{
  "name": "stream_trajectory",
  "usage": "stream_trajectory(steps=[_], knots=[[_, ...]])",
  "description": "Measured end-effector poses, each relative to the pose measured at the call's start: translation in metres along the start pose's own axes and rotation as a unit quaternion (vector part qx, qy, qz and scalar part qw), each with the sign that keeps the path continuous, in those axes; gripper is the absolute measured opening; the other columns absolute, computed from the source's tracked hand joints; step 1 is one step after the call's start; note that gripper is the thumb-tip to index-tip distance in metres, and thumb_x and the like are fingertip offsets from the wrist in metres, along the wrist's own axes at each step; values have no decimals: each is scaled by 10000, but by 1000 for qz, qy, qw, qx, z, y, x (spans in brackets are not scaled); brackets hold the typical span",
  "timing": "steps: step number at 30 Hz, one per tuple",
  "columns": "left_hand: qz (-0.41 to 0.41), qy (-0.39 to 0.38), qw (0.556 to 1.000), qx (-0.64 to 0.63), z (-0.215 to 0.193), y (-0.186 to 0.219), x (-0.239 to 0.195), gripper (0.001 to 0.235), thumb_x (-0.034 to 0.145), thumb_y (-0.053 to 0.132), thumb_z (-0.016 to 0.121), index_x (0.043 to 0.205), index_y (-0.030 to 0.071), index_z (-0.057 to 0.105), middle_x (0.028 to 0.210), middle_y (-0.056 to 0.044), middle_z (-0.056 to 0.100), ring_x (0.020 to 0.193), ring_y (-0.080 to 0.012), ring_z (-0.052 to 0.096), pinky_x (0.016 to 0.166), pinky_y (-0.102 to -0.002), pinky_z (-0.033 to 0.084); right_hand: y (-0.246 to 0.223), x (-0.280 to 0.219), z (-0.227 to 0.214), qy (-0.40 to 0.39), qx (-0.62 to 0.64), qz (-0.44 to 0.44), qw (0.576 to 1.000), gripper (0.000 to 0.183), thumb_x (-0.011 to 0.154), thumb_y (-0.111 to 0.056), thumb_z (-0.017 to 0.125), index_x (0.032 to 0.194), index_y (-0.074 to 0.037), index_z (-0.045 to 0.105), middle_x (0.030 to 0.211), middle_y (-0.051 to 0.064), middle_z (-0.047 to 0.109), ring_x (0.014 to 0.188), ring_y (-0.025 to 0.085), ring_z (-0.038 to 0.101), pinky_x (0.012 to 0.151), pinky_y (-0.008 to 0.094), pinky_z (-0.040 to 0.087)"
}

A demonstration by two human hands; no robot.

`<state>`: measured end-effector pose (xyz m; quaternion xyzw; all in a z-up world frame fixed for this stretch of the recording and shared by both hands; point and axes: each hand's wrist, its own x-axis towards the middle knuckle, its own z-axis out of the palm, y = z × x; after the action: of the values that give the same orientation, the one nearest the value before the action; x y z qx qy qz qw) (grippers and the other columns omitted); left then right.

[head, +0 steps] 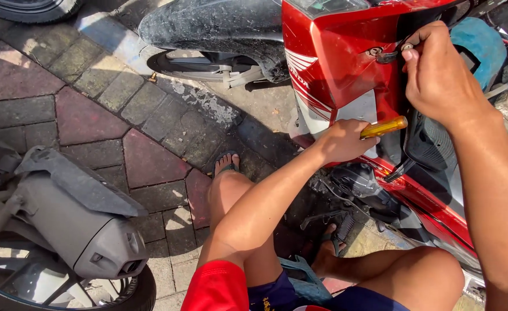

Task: The person sits on a small stool and uses a screwdriver to loosen and remove a bolt from the side of a red motorcycle. They then move the stool to a different position and continue using the screwdriver to work on the motorcycle's body panel.

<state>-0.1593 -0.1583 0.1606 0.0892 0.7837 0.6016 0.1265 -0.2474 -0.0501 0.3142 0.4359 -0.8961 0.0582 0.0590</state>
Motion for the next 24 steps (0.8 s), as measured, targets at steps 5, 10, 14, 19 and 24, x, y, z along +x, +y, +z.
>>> stream_trajectory(steps=[5,10,14,19,24], knots=[[-3,123,987,-101,-6,31,-29,345,927,459,432,1022,186,620,805,-50,690,707,-261,664,632,-382,482,6,-2,5,4,58,-26,998,123,1199,-14,394,1270,82,365,1037,273,485,792,373,514,659,516,400],[93,268,957,-61,22,12,-8,666,955,260,554,1551,374,277,622,-45,590,508,-291,617,545,-407,515,-7,1,-6,-14,80,12,997,148,1207,-68,383,1279,56,349,938,250,522,783,360,524,663,508,419],[64,279,956,-61,17,27,-9,798,982,278,506,1648,331,70,541,-56,484,442,-295,538,469,-414,454,-10,2,-9,-28,97,21,995,146,1200,-86,390,1258,40,343,954,235,517,811,342,527,667,487,425],[84,298,942,-128,19,32,1,851,970,215,547,1652,372,61,637,-96,524,560,-366,592,594,-424,449,-9,3,-13,-39,109,45,992,146,1189,-104,406,1259,19,371,979,211,522,796,330,518,669,488,408],[129,309,923,-189,21,39,12,804,945,300,503,1633,364,93,1615,-166,480,953,-421,719,781,-403,556,-1,1,-14,-10,135,4,991,111,1152,-38,429,1241,26,418,1178,184,593,968,309,633,778,462,463]])
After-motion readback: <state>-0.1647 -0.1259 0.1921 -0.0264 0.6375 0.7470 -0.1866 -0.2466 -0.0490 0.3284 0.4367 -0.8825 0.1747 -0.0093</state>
